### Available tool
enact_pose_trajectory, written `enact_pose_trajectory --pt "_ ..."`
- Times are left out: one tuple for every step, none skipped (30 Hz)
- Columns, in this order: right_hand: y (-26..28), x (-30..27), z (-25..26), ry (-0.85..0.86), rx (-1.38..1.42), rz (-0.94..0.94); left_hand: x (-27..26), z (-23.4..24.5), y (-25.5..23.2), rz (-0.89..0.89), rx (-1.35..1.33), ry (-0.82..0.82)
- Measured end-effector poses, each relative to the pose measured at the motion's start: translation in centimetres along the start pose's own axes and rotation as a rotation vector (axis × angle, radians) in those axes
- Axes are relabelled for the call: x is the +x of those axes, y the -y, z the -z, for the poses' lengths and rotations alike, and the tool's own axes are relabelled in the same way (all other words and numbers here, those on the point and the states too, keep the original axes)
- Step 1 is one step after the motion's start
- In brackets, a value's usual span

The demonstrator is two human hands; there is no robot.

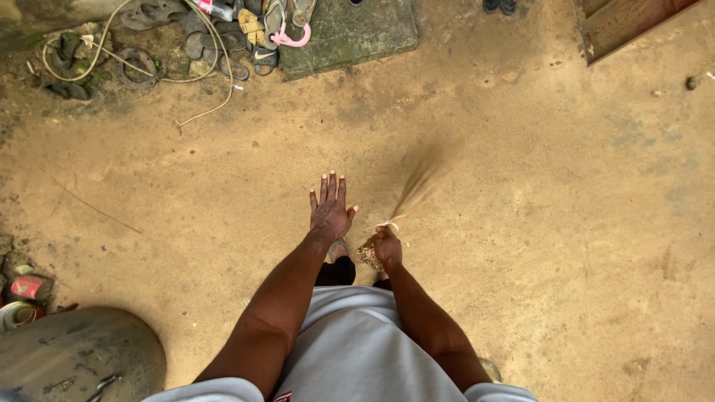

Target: The person sweeps a dirt yard using a handheld broom, moving around a tire and a pink container. They continue sweeping across the ground toward a pile of debris and discarded bottles near a wall.

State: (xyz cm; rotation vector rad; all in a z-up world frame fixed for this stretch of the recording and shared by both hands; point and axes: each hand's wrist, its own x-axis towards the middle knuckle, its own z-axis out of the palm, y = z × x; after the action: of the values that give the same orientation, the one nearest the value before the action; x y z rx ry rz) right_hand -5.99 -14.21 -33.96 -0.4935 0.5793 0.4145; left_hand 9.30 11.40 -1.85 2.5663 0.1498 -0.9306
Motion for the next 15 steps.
enact_pose_trajectory --pt "1.2 -1.7 -7.0 0.242 -0.012 -0.018 0.2 0.2 -0.1 -0.008 0.002 -0.003" --pt "3.1 -1.9 -14.6 0.483 -0.027 -0.041 0.4 0.4 -0.3 -0.016 0.004 -0.006" --pt "1.2 0.6 -11.2 0.481 -0.026 -0.036 0.8 0.3 -0.2 -0.020 0.006 -0.003" --pt "-0.7 3.0 -7.7 0.383 -0.119 -0.153 1.1 0.1 -0.2 -0.032 0.015 -0.012" --pt "-2.7 5.3 -4.3 0.284 -0.209 -0.272 1.4 0.0 0.1 -0.041 0.024 -0.021" --pt "-1.0 0.8 -10.5 0.283 -0.206 -0.271 1.3 -0.1 0.1 -0.042 0.026 -0.019" --pt "0.9 -1.0 -18.1 0.234 -0.862 -0.423 1.4 0.0 0.3 -0.048 0.026 -0.034" --pt "3.2 -2.0 -26.7 0.159 -1.520 -0.556 1.4 0.1 0.4 -0.054 0.026 -0.049" --pt "3.0 -2.4 -27.8 0.161 -1.519 -0.554 1.3 0.3 0.6 -0.054 0.028 -0.051" --pt "2.9 -2.8 -28.8 0.100 -1.463 -0.659 1.2 0.5 0.8 -0.044 0.028 -0.039" --pt "2.9 -3.1 -29.9 0.035 -1.407 -0.759 1.2 0.8 1.0 -0.036 0.026 -0.030" --pt "2.8 -3.4 -29.9 0.036 -1.408 -0.756 1.3 1.0 1.2 -0.038 0.027 -0.033" --pt "2.6 -3.9 -29.8 0.027 -1.363 -0.736 1.2 1.0 1.5 -0.038 0.019 -0.040" --pt "2.3 -4.4 -29.7 0.019 -1.319 -0.717 1.1 1.1 1.8 -0.037 0.011 -0.048" --pt "1.8 -3.5 -26.3 0.021 -1.319 -0.717 1.4 1.0 2.1 -0.036 0.011 -0.049"
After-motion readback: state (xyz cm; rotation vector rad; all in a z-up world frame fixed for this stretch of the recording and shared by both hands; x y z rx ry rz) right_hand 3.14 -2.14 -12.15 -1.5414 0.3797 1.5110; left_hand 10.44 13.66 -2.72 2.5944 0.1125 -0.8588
